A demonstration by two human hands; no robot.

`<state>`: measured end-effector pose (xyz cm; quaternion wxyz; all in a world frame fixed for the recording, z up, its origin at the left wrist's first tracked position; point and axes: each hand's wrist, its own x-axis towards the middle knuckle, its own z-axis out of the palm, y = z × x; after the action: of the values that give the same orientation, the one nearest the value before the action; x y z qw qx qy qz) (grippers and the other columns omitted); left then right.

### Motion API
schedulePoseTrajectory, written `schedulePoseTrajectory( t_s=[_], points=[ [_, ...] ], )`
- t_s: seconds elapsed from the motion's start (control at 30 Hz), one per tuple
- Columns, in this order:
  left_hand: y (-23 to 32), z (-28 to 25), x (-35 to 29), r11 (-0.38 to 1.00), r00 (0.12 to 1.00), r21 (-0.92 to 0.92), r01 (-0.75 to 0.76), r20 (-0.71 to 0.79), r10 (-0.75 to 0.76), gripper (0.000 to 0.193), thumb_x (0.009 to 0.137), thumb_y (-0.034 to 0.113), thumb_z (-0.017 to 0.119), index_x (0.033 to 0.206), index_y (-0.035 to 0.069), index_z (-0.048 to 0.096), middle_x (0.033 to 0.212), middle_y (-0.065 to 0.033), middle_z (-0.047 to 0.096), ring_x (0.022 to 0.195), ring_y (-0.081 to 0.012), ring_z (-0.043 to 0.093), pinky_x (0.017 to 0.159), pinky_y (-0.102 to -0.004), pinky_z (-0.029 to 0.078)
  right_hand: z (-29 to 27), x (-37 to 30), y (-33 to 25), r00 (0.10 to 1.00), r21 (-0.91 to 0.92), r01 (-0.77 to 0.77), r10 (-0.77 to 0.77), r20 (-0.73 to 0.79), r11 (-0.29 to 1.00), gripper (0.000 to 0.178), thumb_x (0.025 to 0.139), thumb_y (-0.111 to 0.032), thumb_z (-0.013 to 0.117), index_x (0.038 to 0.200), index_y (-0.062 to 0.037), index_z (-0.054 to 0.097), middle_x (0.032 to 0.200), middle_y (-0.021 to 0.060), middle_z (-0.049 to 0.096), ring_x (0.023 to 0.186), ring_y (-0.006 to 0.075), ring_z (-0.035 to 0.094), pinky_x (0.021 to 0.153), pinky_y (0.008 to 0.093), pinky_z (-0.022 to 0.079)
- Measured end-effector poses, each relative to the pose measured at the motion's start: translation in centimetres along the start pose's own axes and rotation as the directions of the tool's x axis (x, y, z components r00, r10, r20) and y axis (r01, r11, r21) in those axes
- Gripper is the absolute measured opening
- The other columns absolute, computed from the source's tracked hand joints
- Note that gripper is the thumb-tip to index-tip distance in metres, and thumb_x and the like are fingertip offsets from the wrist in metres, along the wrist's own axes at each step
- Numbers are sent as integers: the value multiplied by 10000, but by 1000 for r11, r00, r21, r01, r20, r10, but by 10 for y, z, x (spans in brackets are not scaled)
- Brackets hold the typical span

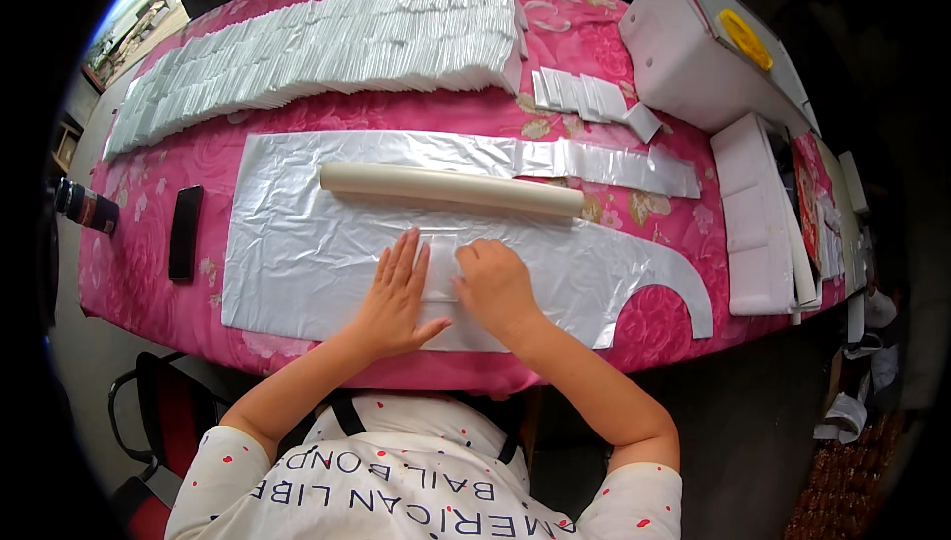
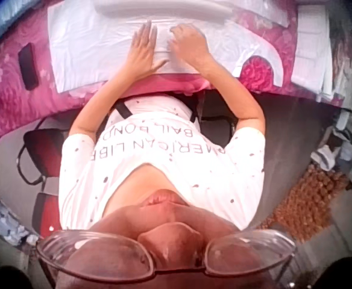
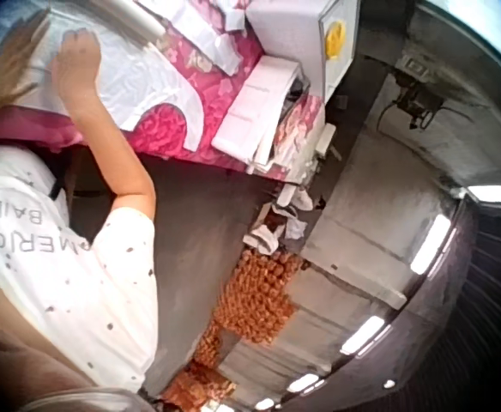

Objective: The person wraps small white rectangular items in clear plastic film on a pink floral tablecloth. They unroll film, place an item, fold the film around it, and set the wrapped unit aside, repeating the process.

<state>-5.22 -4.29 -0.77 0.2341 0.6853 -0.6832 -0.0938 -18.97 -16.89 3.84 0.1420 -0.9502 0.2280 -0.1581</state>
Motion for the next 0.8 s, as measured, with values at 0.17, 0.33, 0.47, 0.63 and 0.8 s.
schedulePoseTrajectory(
  t_s=[0.17,0.33,0.47,0.63,0.8],
  points=[
    [1,-38,-67,458,889,-762,458,386,-246,373,855,103,590,1190,-36,501,1123,-156,583,1060,-231,566,900,-328,440,46,15,-13,981,79,186,-190,48,979,535,798,-318,610,1213,-1,496,1303,210,426,1238,339,377,1039,446,273],
    [1,-54,-157,-14,522,-594,805,719,-459,283,910,141,535,1120,-48,546,1061,-141,631,972,-189,615,827,-284,485,91,8,-73,987,181,64,-90,135,981,650,878,-440,478,1354,-16,349,1455,207,218,1355,344,193,1096,463,141],
    [3,-48,-184,-365,386,-725,584,644,-661,238,902,108,527,1080,-46,562,1017,-140,634,933,-192,618,803,-290,497,104,-18,-144,922,493,71,-246,301,867,598,900,-389,453,1345,-1,363,1445,226,227,1363,365,151,1101,477,102],
    [-2,-53,-171,9,556,-775,632,446,-702,202,822,45,575,1015,12,623,905,-92,661,763,-182,639,659,-291,518,86,-25,-155,848,550,228,-441,294,804,465,872,-263,504,1268,-28,447,1439,205,236,1374,362,111,1096,505,90],
    [3,-82,-120,822,872,-299,485,244,-425,279,710,102,676,980,44,636,842,-133,656,727,-251,639,644,-317,506,45,-11,-76,813,402,385,-512,278,830,119,799,-144,587,875,-57,612,1293,127,461,1308,316,290,1071,508,170]
  ],
)
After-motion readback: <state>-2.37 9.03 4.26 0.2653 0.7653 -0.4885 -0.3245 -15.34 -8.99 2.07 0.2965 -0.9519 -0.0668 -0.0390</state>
